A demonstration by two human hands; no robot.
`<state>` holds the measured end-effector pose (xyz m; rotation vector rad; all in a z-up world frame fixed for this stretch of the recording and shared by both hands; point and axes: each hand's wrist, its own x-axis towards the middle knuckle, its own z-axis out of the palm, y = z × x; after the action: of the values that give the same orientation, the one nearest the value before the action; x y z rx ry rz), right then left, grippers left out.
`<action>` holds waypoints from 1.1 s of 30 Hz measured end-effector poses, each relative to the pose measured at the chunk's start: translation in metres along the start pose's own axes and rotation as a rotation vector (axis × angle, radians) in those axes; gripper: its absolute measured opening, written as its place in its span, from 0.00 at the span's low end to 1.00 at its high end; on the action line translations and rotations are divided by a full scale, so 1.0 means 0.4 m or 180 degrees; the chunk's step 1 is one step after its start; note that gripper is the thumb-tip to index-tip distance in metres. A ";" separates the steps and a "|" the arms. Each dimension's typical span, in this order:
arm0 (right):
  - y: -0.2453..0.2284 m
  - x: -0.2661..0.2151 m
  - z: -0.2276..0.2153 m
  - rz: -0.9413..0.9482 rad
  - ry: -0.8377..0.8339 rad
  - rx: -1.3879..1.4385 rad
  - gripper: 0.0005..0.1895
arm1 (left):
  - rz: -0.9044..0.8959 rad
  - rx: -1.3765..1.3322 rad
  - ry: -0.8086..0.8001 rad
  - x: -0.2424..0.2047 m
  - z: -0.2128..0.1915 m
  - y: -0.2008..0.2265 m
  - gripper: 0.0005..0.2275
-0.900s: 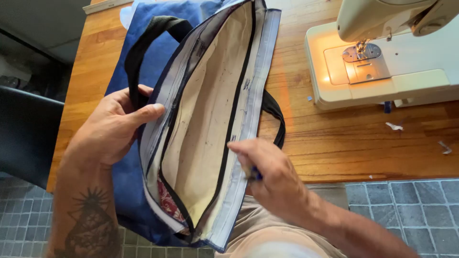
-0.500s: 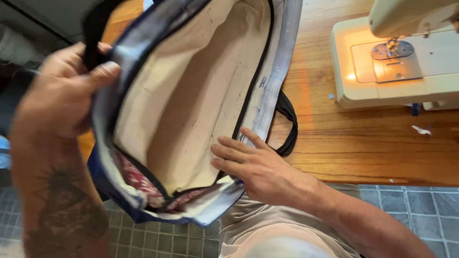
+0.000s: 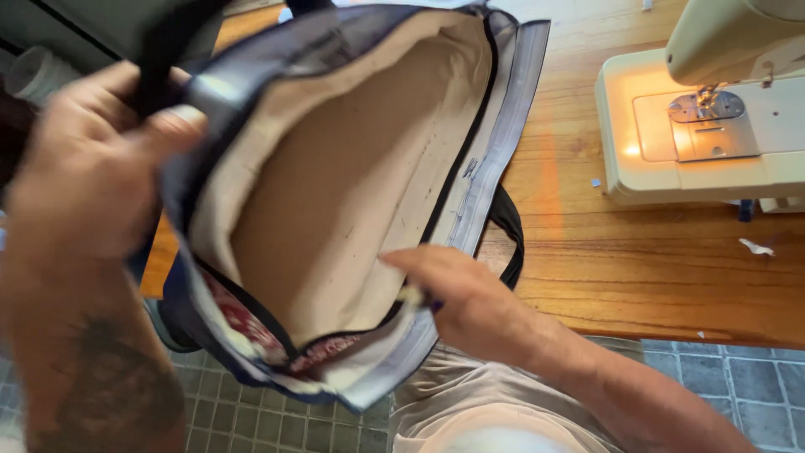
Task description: Trimming loose threads from a blue fabric bag using thread snips.
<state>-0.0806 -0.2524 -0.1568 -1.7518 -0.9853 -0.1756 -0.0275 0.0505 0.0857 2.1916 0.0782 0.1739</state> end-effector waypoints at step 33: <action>0.081 0.065 -0.216 0.4029 0.2224 0.0952 0.12 | 0.0371 0.2278 -0.1005 0.010 0.164 -0.514 0.42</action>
<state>-0.0128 -0.3143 -0.1297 -1.5464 0.6269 0.1700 -0.0120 0.1190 -0.1183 2.9097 -0.1951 -0.1671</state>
